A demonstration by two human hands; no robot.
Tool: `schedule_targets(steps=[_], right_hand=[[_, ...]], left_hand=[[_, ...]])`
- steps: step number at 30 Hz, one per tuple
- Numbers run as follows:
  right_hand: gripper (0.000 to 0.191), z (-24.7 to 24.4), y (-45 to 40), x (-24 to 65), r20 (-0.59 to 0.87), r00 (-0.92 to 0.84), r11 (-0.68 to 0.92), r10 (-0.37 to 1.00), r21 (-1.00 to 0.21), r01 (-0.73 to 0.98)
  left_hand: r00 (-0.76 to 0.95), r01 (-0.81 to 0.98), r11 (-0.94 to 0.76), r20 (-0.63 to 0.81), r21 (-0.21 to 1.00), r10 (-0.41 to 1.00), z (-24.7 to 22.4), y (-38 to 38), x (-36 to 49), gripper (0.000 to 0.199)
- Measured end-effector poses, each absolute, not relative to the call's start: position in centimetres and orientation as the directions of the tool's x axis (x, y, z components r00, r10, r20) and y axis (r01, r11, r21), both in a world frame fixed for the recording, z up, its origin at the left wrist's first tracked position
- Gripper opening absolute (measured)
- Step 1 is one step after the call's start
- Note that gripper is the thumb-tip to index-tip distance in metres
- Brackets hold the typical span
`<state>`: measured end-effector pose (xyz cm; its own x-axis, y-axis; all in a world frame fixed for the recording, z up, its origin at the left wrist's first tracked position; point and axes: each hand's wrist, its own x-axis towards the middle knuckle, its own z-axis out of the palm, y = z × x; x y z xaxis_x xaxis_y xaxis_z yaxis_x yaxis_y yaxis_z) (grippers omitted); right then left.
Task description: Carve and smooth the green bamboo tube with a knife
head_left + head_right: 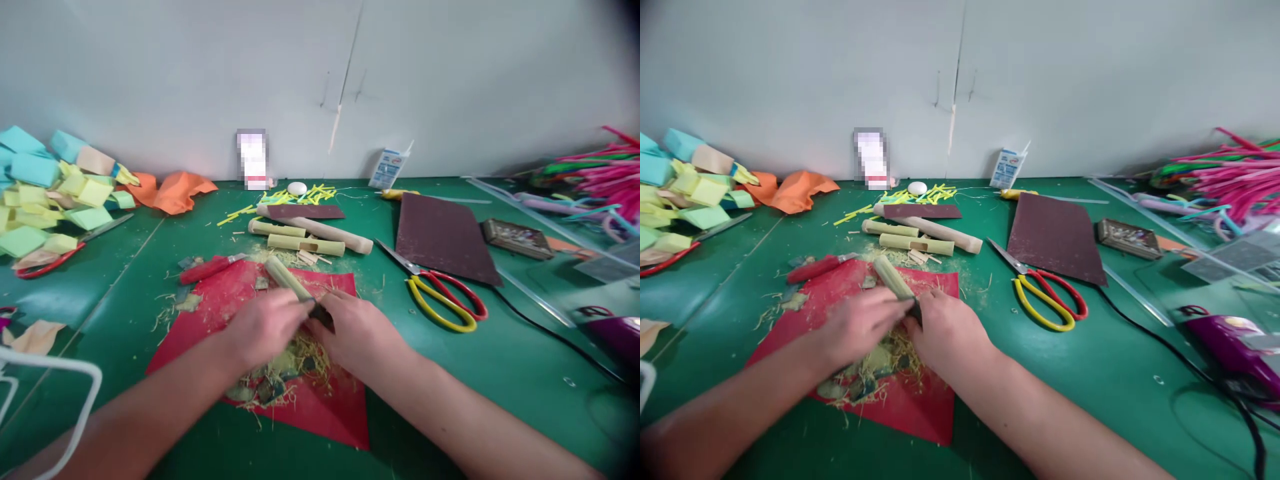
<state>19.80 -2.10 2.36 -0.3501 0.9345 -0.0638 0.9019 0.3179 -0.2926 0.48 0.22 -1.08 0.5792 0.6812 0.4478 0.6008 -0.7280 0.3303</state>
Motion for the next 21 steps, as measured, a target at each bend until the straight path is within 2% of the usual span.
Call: schedule_targets(steps=[3, 5, 7, 11, 12, 15, 19, 21], right_hand=[[0.019, 2.4, -2.1, 19.9, -0.058, -0.322, 0.297, 0.945, -0.262, 0.918], [0.017, 2.4, -2.1, 19.9, -0.060, -0.331, 0.305, 0.942, -0.262, 0.916], [0.015, 2.4, -2.2, 19.9, -0.068, -0.346, 0.316, 0.936, -0.271, 0.909], [0.019, 2.4, -2.1, 19.8, -0.066, -0.322, 0.296, 0.944, -0.256, 0.920], [0.019, 2.4, -2.1, 19.8, -0.069, -0.324, 0.297, 0.943, -0.259, 0.919], [0.016, 2.4, -2.1, 19.8, -0.080, -0.356, 0.321, 0.931, -0.284, 0.903], [0.019, 2.3, -2.1, 19.9, -0.053, -0.333, 0.307, 0.942, -0.271, 0.912], [0.018, 2.3, -2.1, 19.9, -0.046, -0.337, 0.313, 0.940, -0.271, 0.910]], left_hand=[[0.411, 0.718, -0.614, 0.513, 0.328, 0.754, -0.9, 0.5, 0.3, 0.026], [0.477, 0.689, -0.663, 0.506, 0.292, 0.719, -0.6, 0.5, 0.4, 0.027], [0.584, 0.615, -0.719, 0.427, 0.322, 0.691, -0.2, 0.3, 0.8, 0.027], [0.435, 0.698, -0.621, 0.478, 0.356, 0.763, 0.3, 0.3, 1.2, 0.032], [0.430, 0.698, -0.627, 0.498, 0.345, 0.753, 0.2, 0.3, 1.2, 0.030], [0.548, 0.642, -0.688, 0.426, 0.338, 0.720, -0.3, 0.3, 0.8, 0.028], [0.387, 0.754, -0.590, 0.530, 0.290, 0.755, -0.6, 0.7, 0.3, 0.027], [0.481, 0.708, -0.652, 0.492, 0.270, 0.726, -0.7, 0.6, 0.5, 0.026]])
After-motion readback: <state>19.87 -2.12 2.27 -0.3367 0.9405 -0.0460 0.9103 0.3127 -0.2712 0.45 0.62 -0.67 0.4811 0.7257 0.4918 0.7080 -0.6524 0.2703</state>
